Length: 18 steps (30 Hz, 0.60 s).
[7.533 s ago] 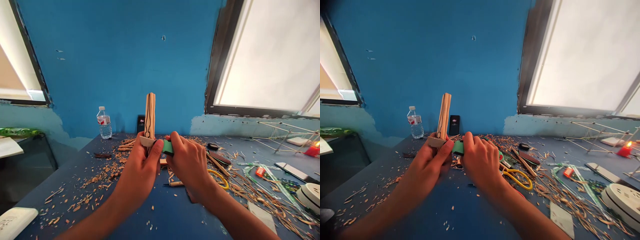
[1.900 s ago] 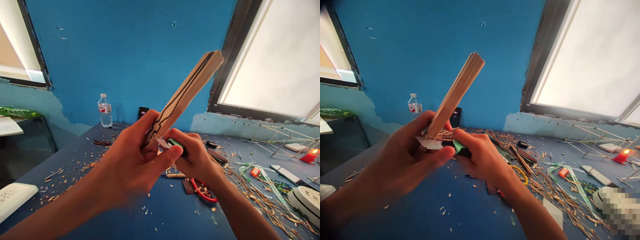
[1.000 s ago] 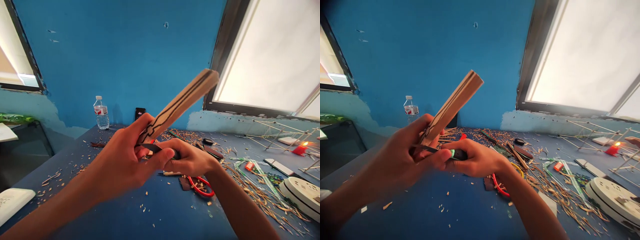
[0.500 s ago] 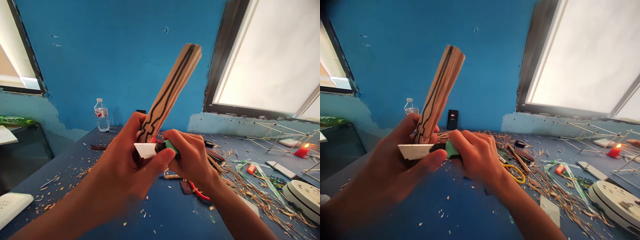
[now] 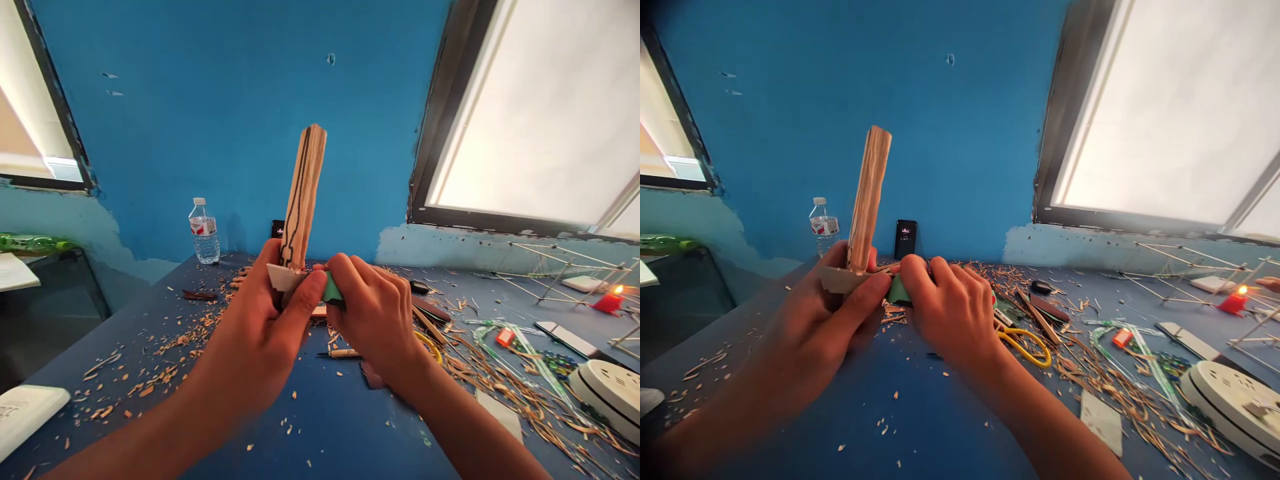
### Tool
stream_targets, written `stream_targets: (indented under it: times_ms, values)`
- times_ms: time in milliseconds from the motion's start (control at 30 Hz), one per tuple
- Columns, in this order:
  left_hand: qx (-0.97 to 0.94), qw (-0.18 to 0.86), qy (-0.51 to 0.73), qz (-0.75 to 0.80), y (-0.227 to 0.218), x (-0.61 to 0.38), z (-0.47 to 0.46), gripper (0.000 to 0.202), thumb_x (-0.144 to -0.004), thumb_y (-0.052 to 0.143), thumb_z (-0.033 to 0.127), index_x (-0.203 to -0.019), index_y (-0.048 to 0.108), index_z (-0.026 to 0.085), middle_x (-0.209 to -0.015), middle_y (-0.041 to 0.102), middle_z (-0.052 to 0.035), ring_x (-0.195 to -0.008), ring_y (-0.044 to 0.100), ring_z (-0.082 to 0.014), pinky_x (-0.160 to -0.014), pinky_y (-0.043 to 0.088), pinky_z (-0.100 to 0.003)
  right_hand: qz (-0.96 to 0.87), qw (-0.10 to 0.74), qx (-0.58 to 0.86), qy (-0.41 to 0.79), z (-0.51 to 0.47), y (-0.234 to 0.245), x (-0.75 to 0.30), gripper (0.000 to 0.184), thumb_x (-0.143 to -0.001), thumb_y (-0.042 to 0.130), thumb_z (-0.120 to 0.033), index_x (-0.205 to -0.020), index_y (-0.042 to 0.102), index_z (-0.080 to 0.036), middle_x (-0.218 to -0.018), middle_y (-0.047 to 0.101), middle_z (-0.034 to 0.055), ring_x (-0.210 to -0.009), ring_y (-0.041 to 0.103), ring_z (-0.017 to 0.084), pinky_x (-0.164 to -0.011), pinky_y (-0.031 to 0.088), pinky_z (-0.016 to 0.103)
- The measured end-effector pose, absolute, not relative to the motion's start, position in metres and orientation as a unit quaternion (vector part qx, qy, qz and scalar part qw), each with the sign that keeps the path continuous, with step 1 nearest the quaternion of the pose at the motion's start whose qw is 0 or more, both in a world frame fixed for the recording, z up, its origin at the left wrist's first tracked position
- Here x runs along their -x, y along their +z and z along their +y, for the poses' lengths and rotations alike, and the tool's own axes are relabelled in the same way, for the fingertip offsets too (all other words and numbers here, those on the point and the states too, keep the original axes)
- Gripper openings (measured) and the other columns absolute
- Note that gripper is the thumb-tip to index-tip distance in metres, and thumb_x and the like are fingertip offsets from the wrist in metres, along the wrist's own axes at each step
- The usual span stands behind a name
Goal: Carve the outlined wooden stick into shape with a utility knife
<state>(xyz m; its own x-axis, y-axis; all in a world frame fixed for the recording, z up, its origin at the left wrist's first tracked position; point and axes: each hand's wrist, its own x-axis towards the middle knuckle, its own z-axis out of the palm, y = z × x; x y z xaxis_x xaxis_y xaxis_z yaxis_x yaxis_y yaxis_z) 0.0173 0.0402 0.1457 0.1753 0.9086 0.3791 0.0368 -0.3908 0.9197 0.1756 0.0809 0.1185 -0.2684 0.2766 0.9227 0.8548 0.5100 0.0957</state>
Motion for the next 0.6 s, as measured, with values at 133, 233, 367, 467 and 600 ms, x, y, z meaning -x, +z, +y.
stream_targets:
  times_ms: [133, 233, 367, 467, 600]
  values:
    - [-0.585, 0.483, 0.529, 0.380, 0.144, -0.024, 0.042, 0.039, -0.093, 0.072, 0.053, -0.091, 0.044, 0.027, -0.054, 0.033, 0.0119, -0.041, 0.028, -0.0064, -0.035, 0.026, -0.014, -0.725, 0.500, 0.388, -0.271, 0.091, 0.109, -0.172, 0.015, -0.100, 0.056, -0.023, -0.085, 0.057, -0.025, -0.067, 0.051, -0.0004, -0.061, 0.038, 0.015, -0.060, 0.022, 0.034]
    - [-0.560, 0.525, 0.518, 0.377, 0.146, -0.026, 0.042, 0.038, -0.092, 0.073, 0.052, -0.091, 0.045, 0.027, -0.052, 0.037, 0.0117, -0.039, 0.028, -0.0065, -0.033, 0.026, -0.015, -0.736, 0.511, 0.393, -0.207, 0.097, 0.109, -0.176, 0.011, -0.095, 0.059, -0.020, -0.086, 0.057, -0.025, -0.070, 0.053, -0.0006, -0.061, 0.037, 0.014, -0.059, 0.021, 0.034]
    - [-0.553, 0.569, 0.524, 0.310, 0.151, -0.022, 0.046, 0.042, -0.083, 0.083, 0.047, -0.097, 0.050, 0.025, -0.068, 0.047, 0.0091, -0.047, 0.037, -0.0047, -0.041, 0.036, -0.015, -0.754, 0.522, 0.384, -0.110, 0.102, 0.121, -0.190, 0.018, -0.102, 0.057, -0.030, -0.087, 0.048, -0.025, -0.065, 0.046, -0.0063, -0.055, 0.034, 0.011, -0.052, 0.028, 0.029]
    - [-0.508, 0.614, 0.535, 0.281, 0.155, -0.013, 0.053, 0.023, -0.089, 0.068, 0.040, -0.101, 0.056, 0.024, -0.077, 0.055, 0.0044, -0.051, 0.042, -0.0066, -0.045, 0.040, -0.019, -0.753, 0.560, 0.336, 0.078, 0.102, 0.134, -0.199, 0.026, -0.108, 0.053, -0.044, -0.089, 0.047, -0.026, -0.064, 0.039, -0.0082, -0.052, 0.036, 0.009, -0.048, 0.033, 0.025]
    - [-0.603, 0.569, 0.464, 0.313, 0.159, 0.003, 0.062, 0.015, -0.094, 0.069, 0.036, -0.102, 0.067, 0.024, -0.061, 0.054, 0.0035, -0.050, 0.043, -0.0081, -0.044, 0.038, -0.015, -0.687, 0.618, 0.251, 0.288, 0.095, 0.148, -0.206, 0.026, -0.101, 0.063, -0.050, -0.109, 0.054, -0.028, -0.072, 0.044, -0.0075, -0.046, 0.036, 0.007, -0.042, 0.028, 0.027]
